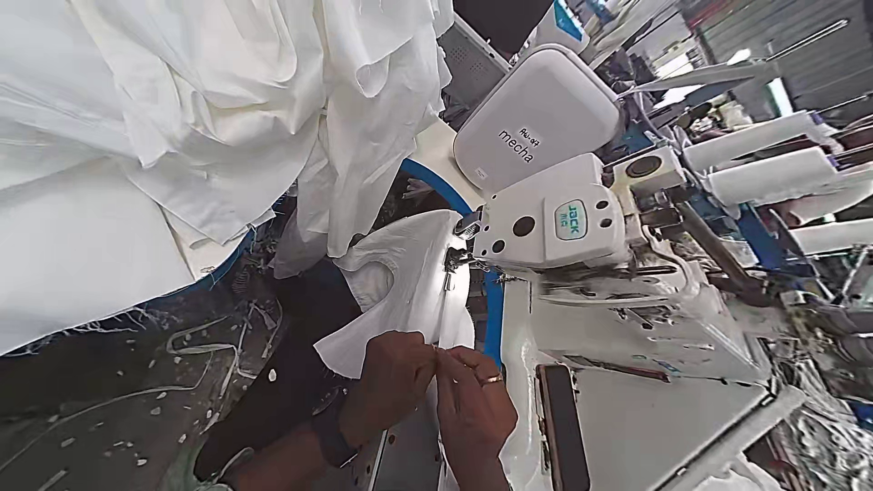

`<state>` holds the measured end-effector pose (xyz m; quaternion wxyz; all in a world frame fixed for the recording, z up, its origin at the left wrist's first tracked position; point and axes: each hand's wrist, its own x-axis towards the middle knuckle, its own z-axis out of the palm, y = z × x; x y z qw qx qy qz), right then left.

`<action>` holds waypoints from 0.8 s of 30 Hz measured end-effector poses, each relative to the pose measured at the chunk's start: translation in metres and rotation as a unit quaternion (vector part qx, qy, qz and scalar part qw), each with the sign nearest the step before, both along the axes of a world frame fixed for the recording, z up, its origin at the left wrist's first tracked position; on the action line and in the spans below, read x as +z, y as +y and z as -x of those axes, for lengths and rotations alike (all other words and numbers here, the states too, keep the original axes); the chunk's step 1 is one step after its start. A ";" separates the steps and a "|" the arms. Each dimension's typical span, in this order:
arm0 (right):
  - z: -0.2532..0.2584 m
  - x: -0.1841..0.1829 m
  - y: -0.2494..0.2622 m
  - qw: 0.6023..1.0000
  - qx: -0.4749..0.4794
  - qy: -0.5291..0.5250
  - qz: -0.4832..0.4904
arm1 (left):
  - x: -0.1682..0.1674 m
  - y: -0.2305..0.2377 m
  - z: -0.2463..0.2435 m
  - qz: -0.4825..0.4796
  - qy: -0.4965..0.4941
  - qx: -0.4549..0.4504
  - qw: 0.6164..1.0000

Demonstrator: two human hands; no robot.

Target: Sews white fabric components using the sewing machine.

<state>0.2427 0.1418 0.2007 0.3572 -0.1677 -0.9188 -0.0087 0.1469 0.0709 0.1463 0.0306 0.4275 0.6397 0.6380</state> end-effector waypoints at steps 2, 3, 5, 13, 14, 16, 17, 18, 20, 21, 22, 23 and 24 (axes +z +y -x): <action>0.003 -0.004 0.004 1.000 0.001 0.015 0.002 | 0.000 0.010 0.004 -0.008 0.028 0.025 0.999; 0.004 -0.007 0.006 1.000 -0.003 0.023 0.001 | 0.000 0.015 0.006 -0.008 0.039 0.034 0.999; 0.009 -0.011 0.013 0.999 -0.011 0.037 -0.002 | 0.000 0.025 0.011 -0.007 0.056 0.053 0.997; 0.033 -0.014 0.031 0.999 -0.039 0.034 0.015 | 0.004 0.053 0.032 0.032 0.100 0.080 0.991; 0.036 -0.014 0.031 0.999 -0.045 0.026 0.015 | 0.006 0.049 0.039 0.048 0.095 0.048 0.993; 0.037 -0.016 0.032 0.999 -0.054 0.007 0.004 | 0.031 0.039 0.069 0.100 0.071 -0.057 0.991; 0.038 -0.016 0.034 0.998 -0.058 -0.001 -0.004 | 0.051 0.042 0.093 0.115 0.082 -0.078 0.987; 0.039 -0.018 0.035 0.998 -0.063 -0.007 -0.008 | 0.069 0.052 0.119 0.102 0.110 -0.068 0.986; 0.036 -0.020 0.035 0.997 -0.072 -0.017 -0.012 | 0.082 0.089 0.161 0.087 0.140 -0.084 0.983; 0.036 -0.021 0.035 0.997 -0.074 -0.017 -0.017 | 0.060 0.111 0.173 0.087 0.153 -0.101 0.979; 0.035 -0.022 0.033 0.997 -0.072 -0.016 -0.019 | 0.019 0.126 0.175 0.076 0.154 -0.104 0.980; 0.034 -0.020 0.032 0.998 -0.065 -0.010 -0.020 | -0.018 0.124 0.164 0.092 0.117 -0.109 0.983; 0.030 -0.015 0.029 0.999 -0.050 -0.006 -0.014 | -0.036 0.103 0.145 0.185 0.004 -0.129 0.974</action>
